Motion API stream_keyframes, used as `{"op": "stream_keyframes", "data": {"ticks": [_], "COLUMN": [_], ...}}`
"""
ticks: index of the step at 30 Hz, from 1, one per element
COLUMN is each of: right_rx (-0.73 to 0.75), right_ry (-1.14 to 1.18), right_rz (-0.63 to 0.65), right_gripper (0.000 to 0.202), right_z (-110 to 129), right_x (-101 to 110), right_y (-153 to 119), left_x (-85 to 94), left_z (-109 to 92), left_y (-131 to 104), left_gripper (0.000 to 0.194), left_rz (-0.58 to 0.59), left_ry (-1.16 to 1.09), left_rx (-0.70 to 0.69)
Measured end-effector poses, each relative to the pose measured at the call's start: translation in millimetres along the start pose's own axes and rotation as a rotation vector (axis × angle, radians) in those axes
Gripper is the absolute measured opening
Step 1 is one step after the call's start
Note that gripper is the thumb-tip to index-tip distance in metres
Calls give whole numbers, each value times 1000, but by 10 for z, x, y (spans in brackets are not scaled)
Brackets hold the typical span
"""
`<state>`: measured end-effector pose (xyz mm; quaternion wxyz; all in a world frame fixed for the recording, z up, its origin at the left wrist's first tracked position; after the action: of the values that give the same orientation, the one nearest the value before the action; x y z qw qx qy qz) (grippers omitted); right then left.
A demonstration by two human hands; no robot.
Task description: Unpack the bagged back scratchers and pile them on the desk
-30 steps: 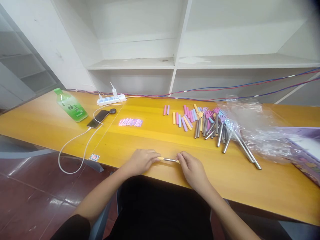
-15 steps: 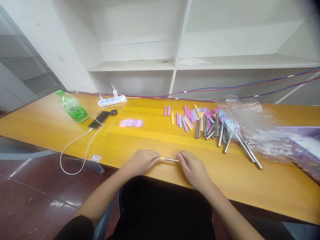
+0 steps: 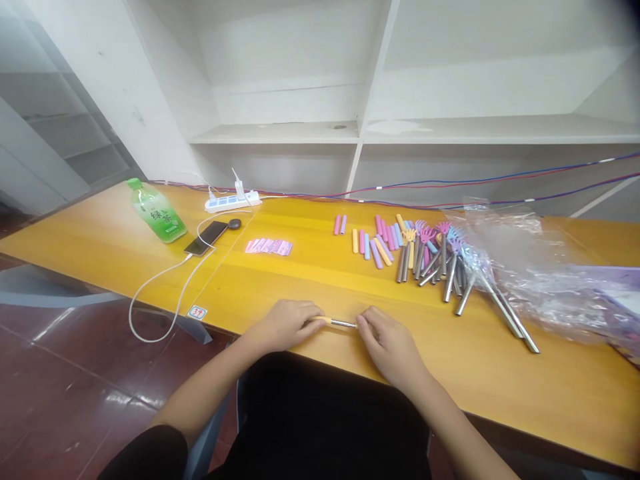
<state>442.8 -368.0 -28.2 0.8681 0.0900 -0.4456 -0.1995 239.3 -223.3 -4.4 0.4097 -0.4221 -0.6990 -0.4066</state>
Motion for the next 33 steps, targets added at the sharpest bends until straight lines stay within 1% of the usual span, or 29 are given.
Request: {"op": "stream_keyframes", "data": {"ticks": [1,3,5,7,9,12,15,18,21,24,26,30,33], "right_rx": [2,17,29,27,25,59,144,226,244,234,269,372,388], "right_ry": [-11,-52,-122,-211,-292,-365,-408,-485,-569,-606,-598,-538,-524], "right_rz": [6,13,-2,-25,-14,62,126,126,93,65,62,97,94], "right_gripper": [39,41,45,47,49,50,49,50,50,49,52,53,52], "right_z": [5,16,24,27,29,32,21,-45,-171,-278,-300,-307,-426], "right_x": [-6,-31,-63,-84,-78,-1,128,266,424,608,720,888,1033], "right_y": [0,-5,-15,-19,-6,50,128,203,254,249,207,80,-7], "left_x": [-29,-101,-171,-205,-186,-96,24,161,321,467,525,567,633], "left_z": [1,-18,-58,-97,-120,-130,-91,25,198,349,393,349,353], "left_y": [1,7,19,42,79,150,225,284,300,256,202,97,42], "left_gripper": [36,38,37,29,20,14,20,23,21,21,20,22,24], "left_rz": [-25,-54,-37,0,20,39,36,22,1,-48,-78,-115,-152], "left_ry": [54,194,318,388,433,477,499,519,552,584,589,558,558], "left_rx": [-13,-80,-171,-220,-208,-202,-223,-231,-218,-209,-229,-310,-309]}}
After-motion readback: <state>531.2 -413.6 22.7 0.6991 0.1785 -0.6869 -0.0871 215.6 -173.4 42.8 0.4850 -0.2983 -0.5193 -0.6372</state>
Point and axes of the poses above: each hand's wrist, its own y-axis towards the middle knuckle, its own x-axis out of the back of the hand, z = x × y, the point moved 2 cm from there along y, towards the middle knuckle, and after that the axes turned 2 degrees about -z, right-handed, at the moved point
